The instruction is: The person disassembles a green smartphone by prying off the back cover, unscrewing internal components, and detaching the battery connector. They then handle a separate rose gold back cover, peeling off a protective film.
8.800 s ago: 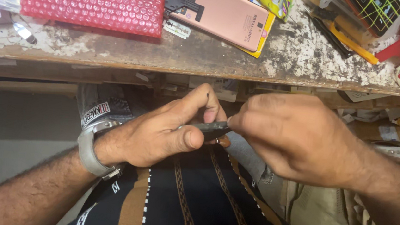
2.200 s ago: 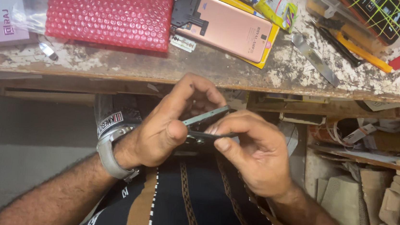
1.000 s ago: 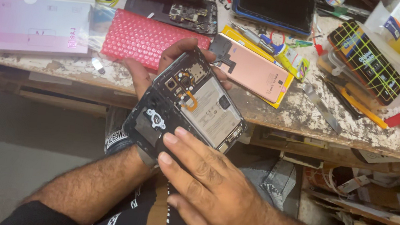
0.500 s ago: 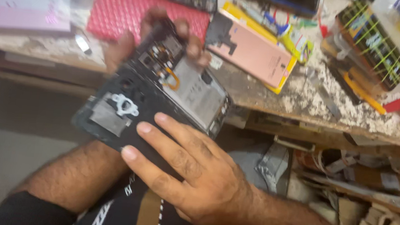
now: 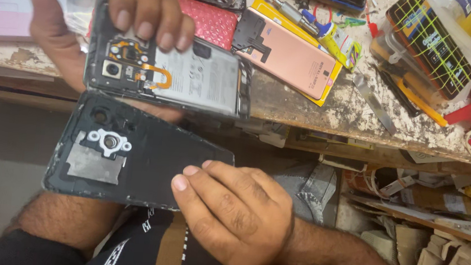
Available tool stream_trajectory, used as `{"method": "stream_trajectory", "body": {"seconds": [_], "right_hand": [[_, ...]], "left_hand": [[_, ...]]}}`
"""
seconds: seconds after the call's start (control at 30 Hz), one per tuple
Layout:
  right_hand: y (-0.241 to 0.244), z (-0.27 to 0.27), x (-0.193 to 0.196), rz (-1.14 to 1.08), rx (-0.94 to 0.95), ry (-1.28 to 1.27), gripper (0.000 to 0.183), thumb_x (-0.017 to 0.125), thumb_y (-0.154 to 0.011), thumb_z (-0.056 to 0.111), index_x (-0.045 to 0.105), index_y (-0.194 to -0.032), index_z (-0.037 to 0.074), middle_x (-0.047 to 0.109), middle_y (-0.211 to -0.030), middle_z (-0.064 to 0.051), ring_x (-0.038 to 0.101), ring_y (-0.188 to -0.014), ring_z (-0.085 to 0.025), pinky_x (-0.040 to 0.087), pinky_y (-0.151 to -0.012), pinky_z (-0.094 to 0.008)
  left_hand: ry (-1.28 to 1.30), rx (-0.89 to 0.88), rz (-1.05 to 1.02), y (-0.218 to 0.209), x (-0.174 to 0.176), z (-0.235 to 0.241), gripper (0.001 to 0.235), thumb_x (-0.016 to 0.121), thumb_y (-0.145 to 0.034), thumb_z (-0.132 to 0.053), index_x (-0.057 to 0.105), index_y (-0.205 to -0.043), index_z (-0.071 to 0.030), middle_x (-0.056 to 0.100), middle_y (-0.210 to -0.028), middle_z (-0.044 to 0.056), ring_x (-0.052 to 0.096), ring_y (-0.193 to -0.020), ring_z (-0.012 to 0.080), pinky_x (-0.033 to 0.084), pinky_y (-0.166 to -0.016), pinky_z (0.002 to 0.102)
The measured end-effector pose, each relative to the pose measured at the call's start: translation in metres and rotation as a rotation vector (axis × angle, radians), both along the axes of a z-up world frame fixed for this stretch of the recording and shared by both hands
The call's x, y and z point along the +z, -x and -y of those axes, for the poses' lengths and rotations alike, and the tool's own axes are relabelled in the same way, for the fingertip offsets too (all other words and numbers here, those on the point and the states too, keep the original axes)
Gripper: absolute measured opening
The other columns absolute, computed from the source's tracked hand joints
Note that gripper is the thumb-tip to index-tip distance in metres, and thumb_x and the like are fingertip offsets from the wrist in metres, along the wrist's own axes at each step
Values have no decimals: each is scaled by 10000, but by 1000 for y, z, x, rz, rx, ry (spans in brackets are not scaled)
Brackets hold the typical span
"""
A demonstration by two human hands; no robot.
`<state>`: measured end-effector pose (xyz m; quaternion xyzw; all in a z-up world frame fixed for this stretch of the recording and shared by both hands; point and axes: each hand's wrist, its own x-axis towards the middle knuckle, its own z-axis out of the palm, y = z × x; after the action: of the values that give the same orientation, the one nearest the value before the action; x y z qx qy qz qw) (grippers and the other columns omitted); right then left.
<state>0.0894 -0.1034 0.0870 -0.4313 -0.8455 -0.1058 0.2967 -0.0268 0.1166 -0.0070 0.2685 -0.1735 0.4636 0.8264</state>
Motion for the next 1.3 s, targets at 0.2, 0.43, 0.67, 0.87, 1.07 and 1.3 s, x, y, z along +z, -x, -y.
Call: {"method": "stream_trajectory", "body": {"seconds": [0.2, 0.43, 0.67, 0.87, 1.07, 1.3], "right_hand": [[-1, 6, -4, 23, 23, -15, 304, 713, -942, 38, 658, -1232, -33, 689, -1207, -156, 720, -1044, -286, 600, -811, -339], [-7, 9, -13, -87, -66, -144, 240, 800, -836, 55, 699, -1050, 90, 684, -1011, -41, 745, -918, -229, 619, -741, -338], [-59, -37, -25, -96, -487, -302, 230, 827, -938, -29, 727, -1134, 40, 702, -1003, -102, 689, -875, -236, 543, -692, -348], [-51, -97, -18, -16, -374, -201, 199, 826, -997, -32, 733, -1145, 62, 689, -1036, -75, 657, -936, -243, 528, -799, -355], [-23, -118, -22, 63, -289, -195, 228, 808, -919, 32, 733, -1133, 56, 680, -1095, -56, 636, -996, -260, 471, -816, -431], [-35, -84, -37, -4, -313, -154, 336, 803, -875, -6, 737, -1198, 58, 684, -1099, -60, 653, -1033, -239, 482, -853, -403]], "left_hand": [[30, 320, 28, -2, 19, 16, 710, 347, -1125, -668, 484, -825, -40, 472, -742, 110, 478, -655, 236, 399, -651, 374], [96, 218, 89, 31, 31, -16, 746, 336, -1029, -752, 458, -775, -61, 436, -713, 76, 464, -648, 209, 400, -649, 356], [143, 59, 134, 69, 33, -17, 760, 323, -935, -831, 443, -761, -101, 430, -658, 57, 465, -622, 193, 422, -645, 354], [151, 53, 142, 84, 31, -10, 781, 305, -924, -853, 436, -764, -100, 429, -660, 62, 457, -618, 198, 411, -640, 350], [189, 182, 42, 112, 6, -12, 692, 356, -964, -779, 431, -770, -119, 420, -669, 38, 431, -603, 170, 356, -580, 332], [125, 297, -154, 125, -20, 3, 371, 594, -1091, -369, 415, -822, -186, 378, -787, -41, 366, -682, 98, 320, -638, 267]]}}
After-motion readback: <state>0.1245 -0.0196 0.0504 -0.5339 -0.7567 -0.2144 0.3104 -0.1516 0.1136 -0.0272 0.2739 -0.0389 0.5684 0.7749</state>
